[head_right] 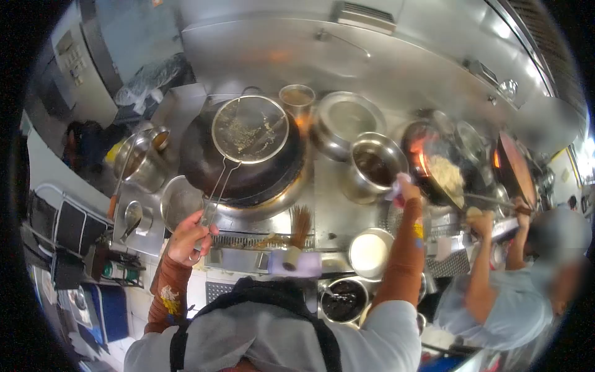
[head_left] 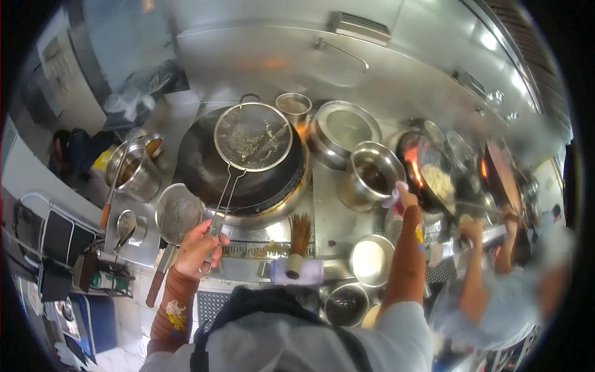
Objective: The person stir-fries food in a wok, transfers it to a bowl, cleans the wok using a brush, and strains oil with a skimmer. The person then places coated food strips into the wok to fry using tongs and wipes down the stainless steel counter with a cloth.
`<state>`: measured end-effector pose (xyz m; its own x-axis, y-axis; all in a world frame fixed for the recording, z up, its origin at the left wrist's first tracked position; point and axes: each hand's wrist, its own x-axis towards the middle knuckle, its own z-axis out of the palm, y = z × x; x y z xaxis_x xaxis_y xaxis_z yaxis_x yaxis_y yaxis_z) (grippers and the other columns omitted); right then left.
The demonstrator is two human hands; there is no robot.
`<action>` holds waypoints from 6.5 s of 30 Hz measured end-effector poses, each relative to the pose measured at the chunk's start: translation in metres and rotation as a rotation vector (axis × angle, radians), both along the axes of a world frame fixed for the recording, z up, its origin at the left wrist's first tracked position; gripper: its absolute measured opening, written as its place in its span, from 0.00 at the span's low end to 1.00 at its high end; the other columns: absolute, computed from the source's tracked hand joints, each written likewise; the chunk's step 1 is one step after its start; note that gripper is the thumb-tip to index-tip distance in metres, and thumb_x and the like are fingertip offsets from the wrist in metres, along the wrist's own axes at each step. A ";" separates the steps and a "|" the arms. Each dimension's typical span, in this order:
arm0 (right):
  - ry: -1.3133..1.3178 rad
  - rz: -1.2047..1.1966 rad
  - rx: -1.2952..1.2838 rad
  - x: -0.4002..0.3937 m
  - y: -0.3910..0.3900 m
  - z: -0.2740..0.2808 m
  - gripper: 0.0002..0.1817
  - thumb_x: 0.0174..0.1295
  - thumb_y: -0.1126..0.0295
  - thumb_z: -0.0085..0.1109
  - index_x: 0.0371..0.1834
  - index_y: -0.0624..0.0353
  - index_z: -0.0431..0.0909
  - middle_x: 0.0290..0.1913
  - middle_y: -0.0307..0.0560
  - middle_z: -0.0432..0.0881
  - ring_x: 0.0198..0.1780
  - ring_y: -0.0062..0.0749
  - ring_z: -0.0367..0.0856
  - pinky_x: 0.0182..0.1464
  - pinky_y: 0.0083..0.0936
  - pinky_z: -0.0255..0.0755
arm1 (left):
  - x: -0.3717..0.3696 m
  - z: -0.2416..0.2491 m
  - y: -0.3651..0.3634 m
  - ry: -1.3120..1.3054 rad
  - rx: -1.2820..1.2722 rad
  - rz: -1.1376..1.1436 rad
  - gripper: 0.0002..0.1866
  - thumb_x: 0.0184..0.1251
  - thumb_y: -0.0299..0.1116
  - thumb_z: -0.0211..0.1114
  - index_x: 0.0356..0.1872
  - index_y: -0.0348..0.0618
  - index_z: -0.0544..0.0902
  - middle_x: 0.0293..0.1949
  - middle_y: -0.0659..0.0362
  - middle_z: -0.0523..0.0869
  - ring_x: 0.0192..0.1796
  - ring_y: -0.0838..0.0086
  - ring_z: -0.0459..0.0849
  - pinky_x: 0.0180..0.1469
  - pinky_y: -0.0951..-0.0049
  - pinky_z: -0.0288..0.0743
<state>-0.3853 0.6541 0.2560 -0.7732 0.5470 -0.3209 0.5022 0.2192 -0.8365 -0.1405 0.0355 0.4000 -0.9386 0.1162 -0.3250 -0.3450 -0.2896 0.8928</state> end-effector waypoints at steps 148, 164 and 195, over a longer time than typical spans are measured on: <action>0.523 0.207 -0.329 0.386 -0.230 0.107 0.23 0.72 0.57 0.49 0.57 0.67 0.74 0.53 0.54 0.81 0.52 0.40 0.81 0.58 0.32 0.73 | 0.006 -0.091 0.161 -0.435 0.904 -0.860 0.44 0.67 0.69 0.47 0.70 0.39 0.65 0.65 0.42 0.73 0.65 0.56 0.75 0.65 0.46 0.67; 0.221 0.566 0.270 0.342 -0.458 -0.051 0.12 0.58 0.63 0.65 0.31 0.63 0.82 0.24 0.57 0.80 0.25 0.43 0.79 0.32 0.35 0.72 | 0.065 -0.222 -0.088 0.223 -0.554 -0.262 0.23 0.53 0.32 0.69 0.51 0.35 0.79 0.38 0.48 0.86 0.42 0.63 0.85 0.48 0.66 0.77; 0.128 0.007 0.446 0.564 -0.496 -0.020 0.13 0.60 0.62 0.65 0.39 0.61 0.84 0.37 0.56 0.86 0.38 0.49 0.85 0.41 0.37 0.79 | -0.098 -0.121 -0.012 1.140 -1.399 -0.071 0.18 0.67 0.46 0.59 0.44 0.41 0.79 0.41 0.43 0.85 0.47 0.48 0.83 0.50 0.49 0.75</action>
<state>0.1790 0.1584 0.2361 -0.7952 0.6049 0.0428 0.3985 0.5745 -0.7150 -0.2389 0.0239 0.2793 -0.7531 0.3964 0.5250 0.5700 0.7917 0.2198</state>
